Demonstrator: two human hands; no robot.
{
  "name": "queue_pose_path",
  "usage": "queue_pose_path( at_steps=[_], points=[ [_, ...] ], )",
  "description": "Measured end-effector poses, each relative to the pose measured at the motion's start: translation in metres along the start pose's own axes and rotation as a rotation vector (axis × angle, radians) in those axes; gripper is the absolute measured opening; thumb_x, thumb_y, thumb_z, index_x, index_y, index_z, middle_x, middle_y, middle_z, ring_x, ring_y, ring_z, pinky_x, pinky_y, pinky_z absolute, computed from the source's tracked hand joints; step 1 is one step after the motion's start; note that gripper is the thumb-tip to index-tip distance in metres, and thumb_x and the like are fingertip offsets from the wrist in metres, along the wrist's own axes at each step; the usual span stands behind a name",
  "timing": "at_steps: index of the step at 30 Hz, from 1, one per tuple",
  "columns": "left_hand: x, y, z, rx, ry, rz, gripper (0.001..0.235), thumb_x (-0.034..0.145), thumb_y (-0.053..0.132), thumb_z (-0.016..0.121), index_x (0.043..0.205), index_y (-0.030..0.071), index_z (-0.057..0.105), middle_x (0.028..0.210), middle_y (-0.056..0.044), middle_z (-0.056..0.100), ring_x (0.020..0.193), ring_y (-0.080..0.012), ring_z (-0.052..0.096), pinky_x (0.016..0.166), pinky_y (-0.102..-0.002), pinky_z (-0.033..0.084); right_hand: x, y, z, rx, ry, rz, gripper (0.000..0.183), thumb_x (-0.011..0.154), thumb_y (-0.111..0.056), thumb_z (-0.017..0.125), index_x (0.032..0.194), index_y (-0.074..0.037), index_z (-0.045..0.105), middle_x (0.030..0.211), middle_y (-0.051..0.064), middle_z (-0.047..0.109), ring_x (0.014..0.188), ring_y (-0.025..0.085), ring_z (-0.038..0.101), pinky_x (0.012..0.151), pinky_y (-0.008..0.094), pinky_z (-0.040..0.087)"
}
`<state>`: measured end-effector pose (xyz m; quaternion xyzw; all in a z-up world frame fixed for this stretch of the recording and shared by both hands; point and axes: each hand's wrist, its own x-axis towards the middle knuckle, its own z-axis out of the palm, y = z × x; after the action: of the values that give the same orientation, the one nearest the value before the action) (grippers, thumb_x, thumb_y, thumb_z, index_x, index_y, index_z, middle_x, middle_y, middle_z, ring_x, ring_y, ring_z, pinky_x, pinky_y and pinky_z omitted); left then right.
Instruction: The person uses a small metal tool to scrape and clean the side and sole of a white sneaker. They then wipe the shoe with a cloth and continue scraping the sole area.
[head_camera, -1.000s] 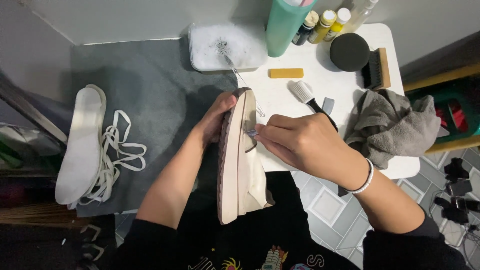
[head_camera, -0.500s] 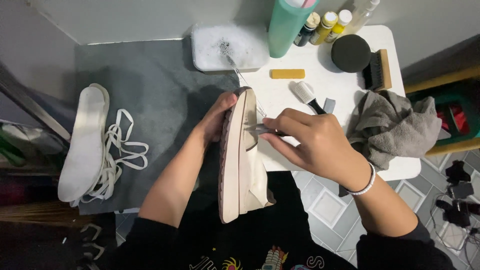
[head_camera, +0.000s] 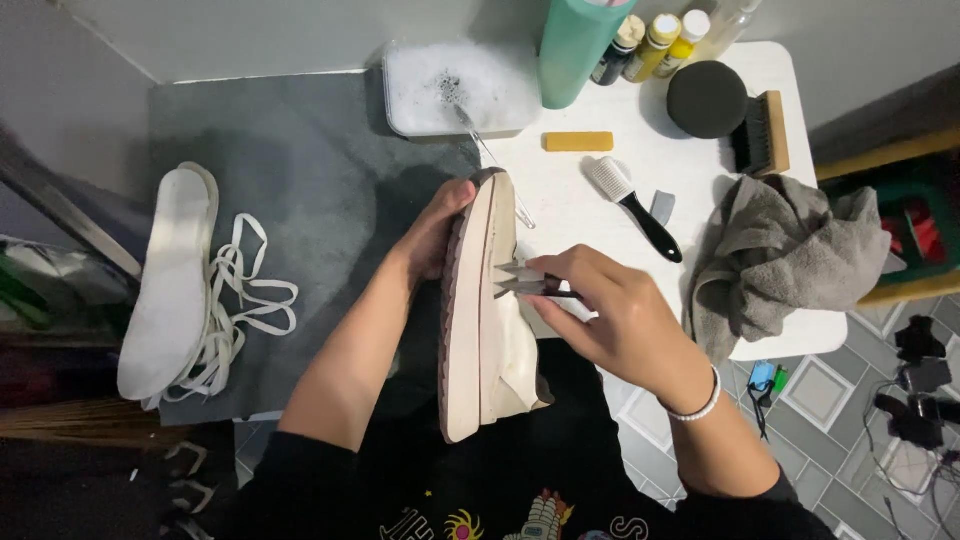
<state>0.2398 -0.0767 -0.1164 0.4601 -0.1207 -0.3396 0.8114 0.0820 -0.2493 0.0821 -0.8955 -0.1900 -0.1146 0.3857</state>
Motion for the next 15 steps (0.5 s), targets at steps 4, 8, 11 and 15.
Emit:
queue_pose_path(
  at_steps=[4,8,11,15],
  points=[
    [0.008,-0.01,-0.005,0.035,0.012,-0.014,0.059,0.089,0.065,0.063,0.113,0.011,0.06,0.099,-0.021,0.066,0.087,-0.0313,0.07,0.079,-0.044,0.06,0.004,0.003,-0.004,0.001,-0.02,-0.007,0.019,0.085,0.0,0.073,0.105,0.001,0.073,0.081,0.015,0.073,0.059,0.027,0.069,0.052,0.03,0.055],
    [0.002,0.017,0.021,-0.128,-0.086,0.023,0.044,0.093,0.055,0.061,0.072,0.018,0.048,0.045,-0.001,0.048,0.031,-0.0103,0.05,0.029,-0.017,0.037,0.015,0.005,-0.003,-0.183,0.052,-0.193,0.007,0.092,-0.002,0.07,0.095,-0.004,0.076,0.08,0.007,0.07,0.058,0.023,0.062,0.054,0.03,0.048],
    [0.007,0.008,0.01,-0.1,-0.126,0.067,0.044,0.095,0.053,0.059,0.076,0.015,0.054,0.05,-0.005,0.053,0.035,-0.0133,0.055,0.032,-0.022,0.042,0.022,0.001,-0.006,-0.248,0.037,-0.225,0.008,0.094,0.0,0.069,0.094,-0.003,0.076,0.076,0.008,0.068,0.061,0.026,0.064,0.056,0.031,0.048],
    [0.003,0.014,0.021,-0.156,-0.173,0.107,0.042,0.096,0.05,0.059,0.08,0.012,0.058,0.058,-0.01,0.061,0.04,-0.0182,0.062,0.038,-0.026,0.051,0.034,-0.008,-0.018,-0.232,-0.08,-0.181,0.007,0.092,0.0,0.07,0.091,-0.005,0.074,0.071,0.007,0.069,0.058,0.025,0.065,0.054,0.03,0.049]
  ],
)
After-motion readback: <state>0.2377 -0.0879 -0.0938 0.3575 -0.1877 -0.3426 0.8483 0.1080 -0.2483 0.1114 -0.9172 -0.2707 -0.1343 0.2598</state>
